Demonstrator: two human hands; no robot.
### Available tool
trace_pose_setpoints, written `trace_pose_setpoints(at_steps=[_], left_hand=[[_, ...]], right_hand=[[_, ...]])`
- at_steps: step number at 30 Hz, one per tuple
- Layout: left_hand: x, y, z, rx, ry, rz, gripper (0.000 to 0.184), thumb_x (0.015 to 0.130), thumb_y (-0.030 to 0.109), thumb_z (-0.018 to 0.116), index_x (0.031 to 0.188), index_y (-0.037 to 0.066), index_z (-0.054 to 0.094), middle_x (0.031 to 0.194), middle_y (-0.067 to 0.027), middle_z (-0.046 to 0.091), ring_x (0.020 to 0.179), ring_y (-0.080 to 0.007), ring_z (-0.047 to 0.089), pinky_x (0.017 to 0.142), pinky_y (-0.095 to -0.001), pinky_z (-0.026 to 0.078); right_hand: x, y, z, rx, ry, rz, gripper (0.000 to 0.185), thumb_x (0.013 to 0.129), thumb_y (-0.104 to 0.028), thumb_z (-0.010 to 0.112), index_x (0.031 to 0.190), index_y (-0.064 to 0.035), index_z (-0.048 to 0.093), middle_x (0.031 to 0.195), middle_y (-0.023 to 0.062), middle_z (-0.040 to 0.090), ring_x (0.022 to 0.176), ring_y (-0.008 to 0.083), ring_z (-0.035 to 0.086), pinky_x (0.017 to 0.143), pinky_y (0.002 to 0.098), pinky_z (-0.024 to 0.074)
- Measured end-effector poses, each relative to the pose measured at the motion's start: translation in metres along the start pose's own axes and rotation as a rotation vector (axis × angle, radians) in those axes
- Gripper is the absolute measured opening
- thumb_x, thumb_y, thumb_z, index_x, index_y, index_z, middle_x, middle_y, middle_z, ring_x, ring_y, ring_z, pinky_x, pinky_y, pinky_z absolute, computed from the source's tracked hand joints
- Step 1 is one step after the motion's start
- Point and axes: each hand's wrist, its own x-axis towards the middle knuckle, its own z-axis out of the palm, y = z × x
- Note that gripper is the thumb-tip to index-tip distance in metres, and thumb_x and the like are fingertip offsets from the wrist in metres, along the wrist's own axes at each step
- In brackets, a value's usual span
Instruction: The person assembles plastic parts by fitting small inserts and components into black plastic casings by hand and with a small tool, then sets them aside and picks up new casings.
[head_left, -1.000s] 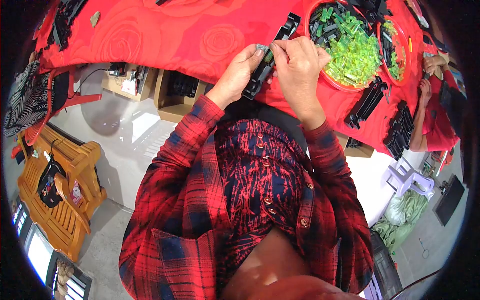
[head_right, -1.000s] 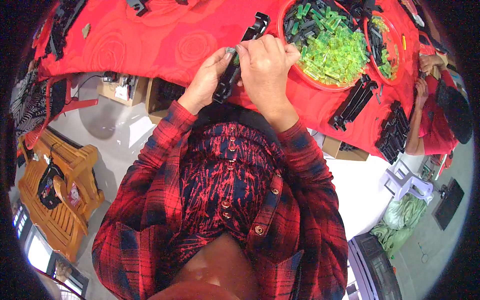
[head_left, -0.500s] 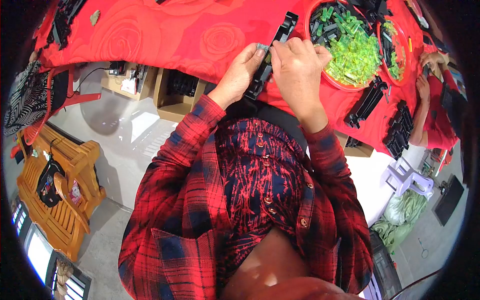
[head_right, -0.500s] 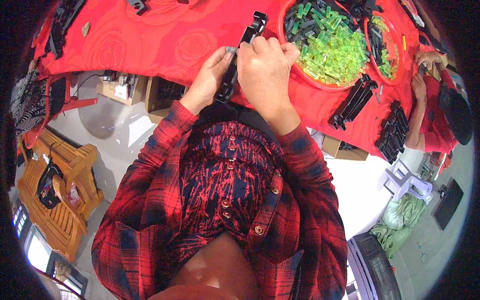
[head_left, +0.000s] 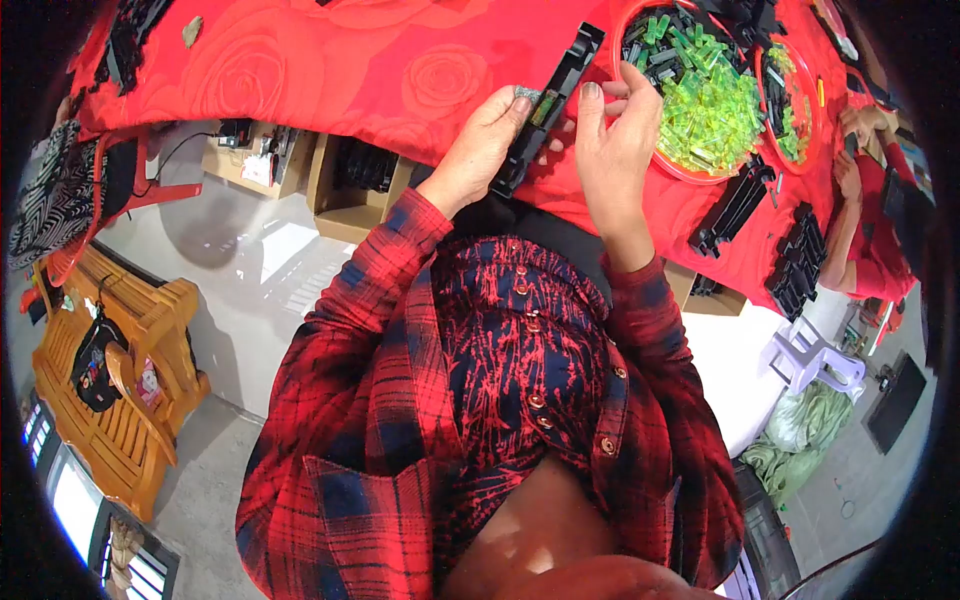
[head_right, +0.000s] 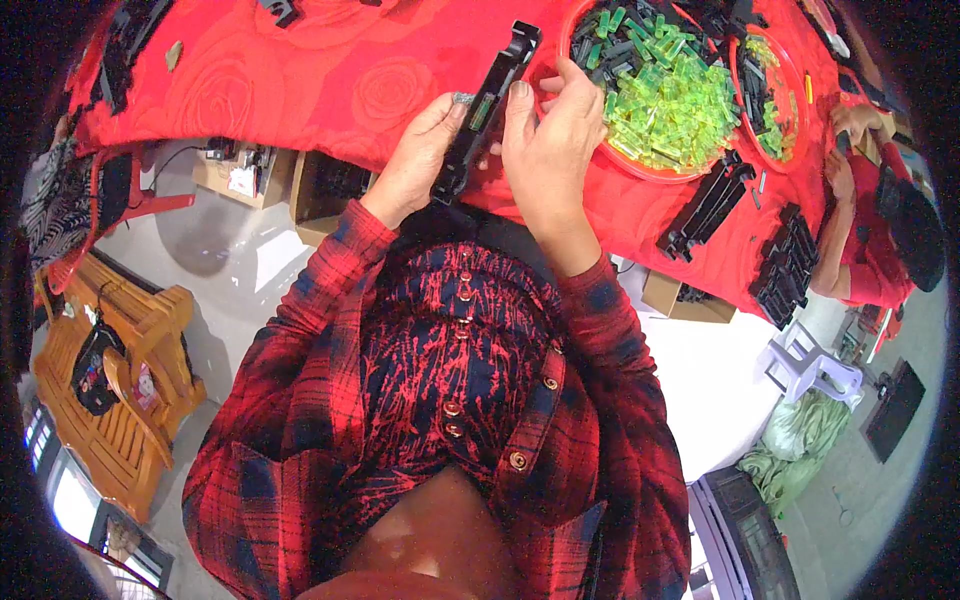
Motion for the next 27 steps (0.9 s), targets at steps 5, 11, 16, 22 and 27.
trace_pose_setpoints(at_steps=[5,11,16,22,27], left_hand=[[-0.002,-0.004,0.000,0.090,-0.023,0.082,0.030,0.106,0.030,0.043,0.116,0.005,0.057,0.098,-0.0022,0.064,0.086,-0.0095,0.061,0.077,-0.0244,0.050],[-0.009,0.005,0.009,0.146,-0.031,0.095,0.024,0.104,0.025,0.051,0.114,0.004,0.058,0.098,0.0025,0.059,0.087,-0.0063,0.054,0.079,-0.0232,0.046],[-0.002,-0.005,0.016,0.243,0.056,0.133,0.019,0.103,0.022,0.053,0.109,0.004,0.057,0.093,0.0043,0.056,0.083,-0.0050,0.050,0.074,-0.0222,0.044],[-0.009,0.001,0.032,0.458,0.188,0.105,0.017,0.102,0.020,0.053,0.102,0.004,0.057,0.087,0.0047,0.054,0.078,-0.0041,0.048,0.067,-0.0234,0.043],[-0.007,-0.003,0.032,0.433,0.225,0.159,0.023,0.100,0.022,0.056,0.095,0.001,0.053,0.077,-0.0040,0.062,0.068,-0.0081,0.056,0.060,-0.0283,0.046]], right_hand=[[-0.002,0.001,0.003,0.465,-0.257,0.357,0.042,0.099,-0.027,0.057,0.123,0.0069,0.050,0.088,0.0140,0.063,0.061,0.0170,0.061,0.052,0.0311,0.0509],[-0.008,0.008,0.008,0.482,-0.281,0.332,0.037,0.100,-0.025,0.055,0.121,0.0061,0.053,0.086,0.0136,0.064,0.070,0.0206,0.064,0.060,0.0334,0.0523],[-0.011,0.006,0.003,0.409,-0.254,0.244,0.035,0.099,-0.020,0.055,0.120,0.0068,0.052,0.091,0.0174,0.064,0.083,0.0282,0.064,0.077,0.0399,0.0501],[-0.013,0.002,0.000,0.444,-0.278,0.272,0.032,0.098,-0.019,0.055,0.118,0.0069,0.052,0.098,0.0198,0.063,0.091,0.0327,0.063,0.081,0.0443,0.0487],[-0.020,0.010,0.003,0.397,-0.245,0.252,0.033,0.100,-0.021,0.054,0.118,0.0065,0.052,0.096,0.0164,0.063,0.084,0.0270,0.063,0.074,0.0396,0.0510]])
